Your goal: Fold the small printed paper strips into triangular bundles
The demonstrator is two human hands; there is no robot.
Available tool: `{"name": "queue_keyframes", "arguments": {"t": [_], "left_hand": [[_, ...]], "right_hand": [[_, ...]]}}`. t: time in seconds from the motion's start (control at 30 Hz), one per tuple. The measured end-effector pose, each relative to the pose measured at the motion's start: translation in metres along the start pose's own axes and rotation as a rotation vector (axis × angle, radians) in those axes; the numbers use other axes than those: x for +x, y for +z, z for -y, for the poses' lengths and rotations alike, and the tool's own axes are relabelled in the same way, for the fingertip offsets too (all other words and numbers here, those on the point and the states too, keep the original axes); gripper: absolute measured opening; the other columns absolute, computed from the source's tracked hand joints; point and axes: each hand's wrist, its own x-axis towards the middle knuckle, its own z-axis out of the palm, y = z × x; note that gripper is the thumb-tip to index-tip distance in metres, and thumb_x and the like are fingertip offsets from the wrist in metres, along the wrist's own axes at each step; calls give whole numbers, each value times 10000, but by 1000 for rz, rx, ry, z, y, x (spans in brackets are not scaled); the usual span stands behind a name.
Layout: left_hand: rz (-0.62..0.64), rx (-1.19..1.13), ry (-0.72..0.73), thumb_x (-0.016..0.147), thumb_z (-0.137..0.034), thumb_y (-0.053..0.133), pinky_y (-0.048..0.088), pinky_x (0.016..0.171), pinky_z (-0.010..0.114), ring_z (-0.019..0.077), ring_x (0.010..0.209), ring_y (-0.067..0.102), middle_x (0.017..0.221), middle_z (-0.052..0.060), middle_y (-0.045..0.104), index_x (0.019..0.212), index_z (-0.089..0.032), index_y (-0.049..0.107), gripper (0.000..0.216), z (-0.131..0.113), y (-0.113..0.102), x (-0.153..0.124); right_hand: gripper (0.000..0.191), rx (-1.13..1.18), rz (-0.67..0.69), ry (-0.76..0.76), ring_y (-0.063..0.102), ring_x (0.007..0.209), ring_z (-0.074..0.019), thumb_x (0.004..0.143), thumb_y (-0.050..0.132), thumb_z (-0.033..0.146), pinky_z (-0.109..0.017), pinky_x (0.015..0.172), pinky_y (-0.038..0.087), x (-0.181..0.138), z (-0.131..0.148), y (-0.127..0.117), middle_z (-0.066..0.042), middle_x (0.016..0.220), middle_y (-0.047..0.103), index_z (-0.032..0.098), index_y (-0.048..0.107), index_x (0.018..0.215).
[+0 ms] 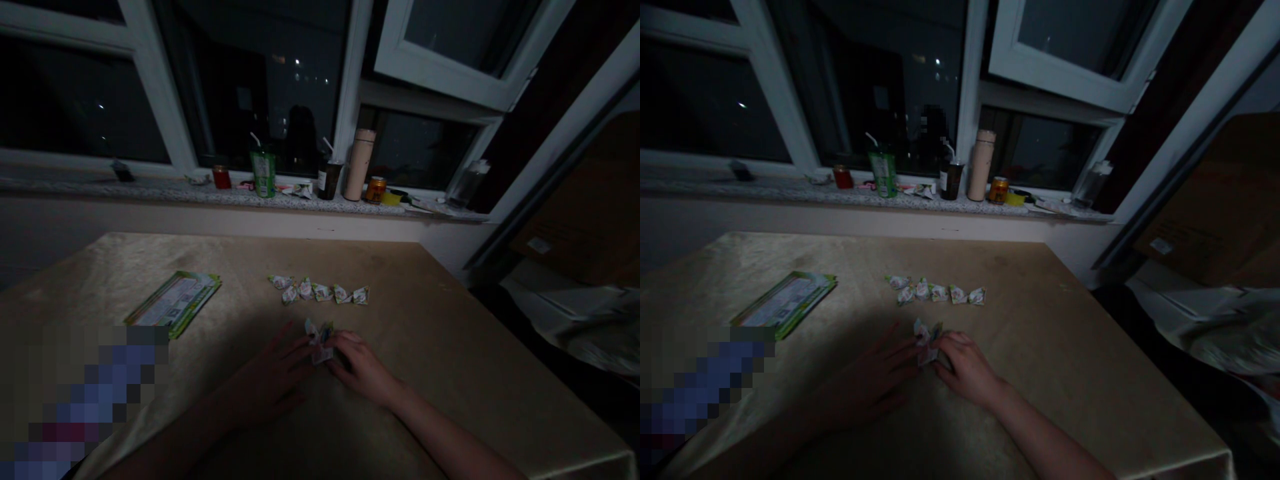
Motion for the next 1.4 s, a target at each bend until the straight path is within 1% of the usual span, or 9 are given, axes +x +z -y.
{"name": "queue_keyframes", "arguments": {"t": [0.13, 0.3, 0.5, 0.63, 0.73, 0.83, 1.0, 1.27, 1.4], "left_hand": [[-4, 10, -1, 905, -296, 497, -31, 1135, 509, 252, 1367, 264, 1453, 30, 395, 1383, -252, 373, 496, 1, 1, 0], [-29, -18, -43, 873, -255, 518, 52, 1143, 494, 246, 1338, 328, 1434, 64, 418, 1412, -233, 320, 575, 2, 4, -1], [-11, -28, -77, 885, -252, 504, 136, 1134, 479, 242, 1335, 334, 1451, 51, 397, 1418, -251, 313, 566, 4, 6, -3], [45, -38, -84, 896, -300, 511, 181, 1125, 464, 244, 1348, 309, 1481, 46, 347, 1450, -274, 249, 614, 5, 8, -4], [56, -55, -75, 903, -355, 515, 157, 1130, 474, 255, 1355, 297, 1492, 41, 326, 1447, -288, 263, 604, 7, 10, -5], [28, -78, -78, 913, -350, 499, 154, 1131, 474, 257, 1361, 287, 1499, 32, 311, 1446, -295, 271, 582, 8, 11, -6], [-6, -118, -90, 917, -388, 493, 156, 1134, 461, 258, 1359, 294, 1502, 39, 304, 1453, -285, 264, 592, 6, 12, -8], [21, -143, -105, 907, -434, 509, 170, 1130, 468, 276, 1374, 250, 1513, 56, 271, 1453, -276, 270, 616, 7, 16, -9], [40, -161, -100, 913, -424, 503, 167, 1131, 462, 267, 1377, 246, 1512, 54, 271, 1455, -279, 262, 610, 5, 10, -8]], "right_hand": [[201, 5, -3, 5, 574, 976, -188, 851, 555, 166, -312, 866, 441, 0, 0, -1, -52, 1005, 634, 213, 564, 1046], [260, 26, 19, -9, 558, 998, -184, 814, 565, 107, -311, 876, 421, -1, -2, -1, -52, 1030, 627, 213, 581, 1051], [278, -11, 28, -37, 534, 984, -195, 824, 575, 110, -350, 885, 367, -1, -3, -4, -44, 952, 635, 235, 628, 1067], [327, -125, 13, -44, 509, 897, -199, 808, 582, 107, -362, 815, 364, -4, -3, -9, -40, 861, 578, 273, 667, 1077], [372, -175, 27, -37, 504, 923, -209, 782, 600, 107, -376, 811, 374, -6, -4, -13, -53, 936, 569, 293, 668, 1097], [376, -130, 60, -75, 492, 1087, -233, 786, 605, 120, -408, 912, 372, -5, -5, -15, -65, 1112, 590, 284, 655, 1120], [334, 18, 142, -108, 530, 1166, -193, 842, 574, 160, -373, 1019, 374, -4, -7, -17, -50, 1204, 632, 248, 629, 1159], [236, 98, 148, -86, 554, 1132, -189, 870, 603, 279, -347, 978, 411, -5, -15, -19, -42, 1143, 664, 265, 665, 1097], [157, 125, 123, -77, 576, 1040, -186, 843, 640, 318, -342, 929, 409, -1, -20, -20, -34, 1024, 675, 257, 700, 974]]}}
